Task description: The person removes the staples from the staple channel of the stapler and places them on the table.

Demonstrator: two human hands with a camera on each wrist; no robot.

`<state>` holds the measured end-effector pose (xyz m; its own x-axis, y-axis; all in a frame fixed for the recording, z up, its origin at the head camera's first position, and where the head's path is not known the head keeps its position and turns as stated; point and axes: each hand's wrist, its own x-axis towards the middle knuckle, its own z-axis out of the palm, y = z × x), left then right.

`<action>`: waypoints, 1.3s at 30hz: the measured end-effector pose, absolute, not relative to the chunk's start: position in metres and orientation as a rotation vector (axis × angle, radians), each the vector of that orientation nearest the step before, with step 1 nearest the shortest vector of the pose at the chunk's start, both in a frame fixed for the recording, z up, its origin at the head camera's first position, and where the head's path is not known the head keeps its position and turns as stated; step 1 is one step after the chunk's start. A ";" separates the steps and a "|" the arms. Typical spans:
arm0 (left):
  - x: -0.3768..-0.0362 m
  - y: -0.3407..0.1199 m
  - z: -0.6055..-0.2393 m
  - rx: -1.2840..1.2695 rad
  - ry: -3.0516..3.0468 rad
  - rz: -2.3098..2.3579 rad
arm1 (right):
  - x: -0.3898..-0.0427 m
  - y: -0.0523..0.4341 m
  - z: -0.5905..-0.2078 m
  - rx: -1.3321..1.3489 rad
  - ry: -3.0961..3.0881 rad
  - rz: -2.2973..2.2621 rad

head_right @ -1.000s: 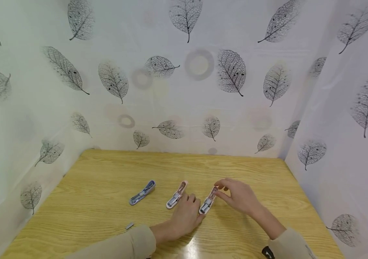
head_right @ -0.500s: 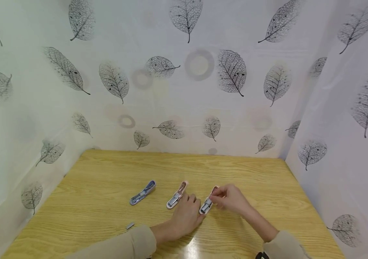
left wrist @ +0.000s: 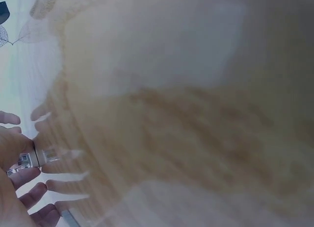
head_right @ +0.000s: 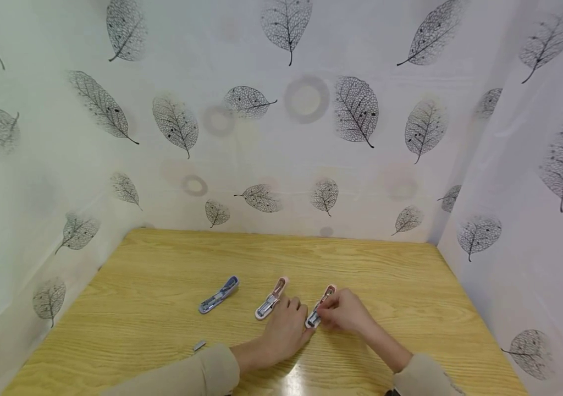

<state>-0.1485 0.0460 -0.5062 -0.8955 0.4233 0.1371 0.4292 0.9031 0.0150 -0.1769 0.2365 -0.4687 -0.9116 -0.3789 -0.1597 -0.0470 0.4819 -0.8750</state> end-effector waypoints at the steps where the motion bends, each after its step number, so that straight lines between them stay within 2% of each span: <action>1: -0.148 0.046 -0.506 -0.662 -2.931 -0.067 | -0.177 0.236 -0.469 -0.352 2.403 -1.397; 23: -0.148 0.045 -0.507 -0.679 -2.926 -0.063 | -0.178 0.234 -0.471 -0.257 2.315 -1.389; 39: -0.148 0.045 -0.509 -0.674 -2.933 -0.073 | -0.169 0.270 -0.455 -0.215 2.171 -1.443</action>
<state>-0.1481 0.0447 -0.5086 -0.8916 0.4310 0.1385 0.4374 0.8991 0.0178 -0.1690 0.2699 -0.4548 -0.8524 -0.4040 -0.3321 0.1499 0.4197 -0.8952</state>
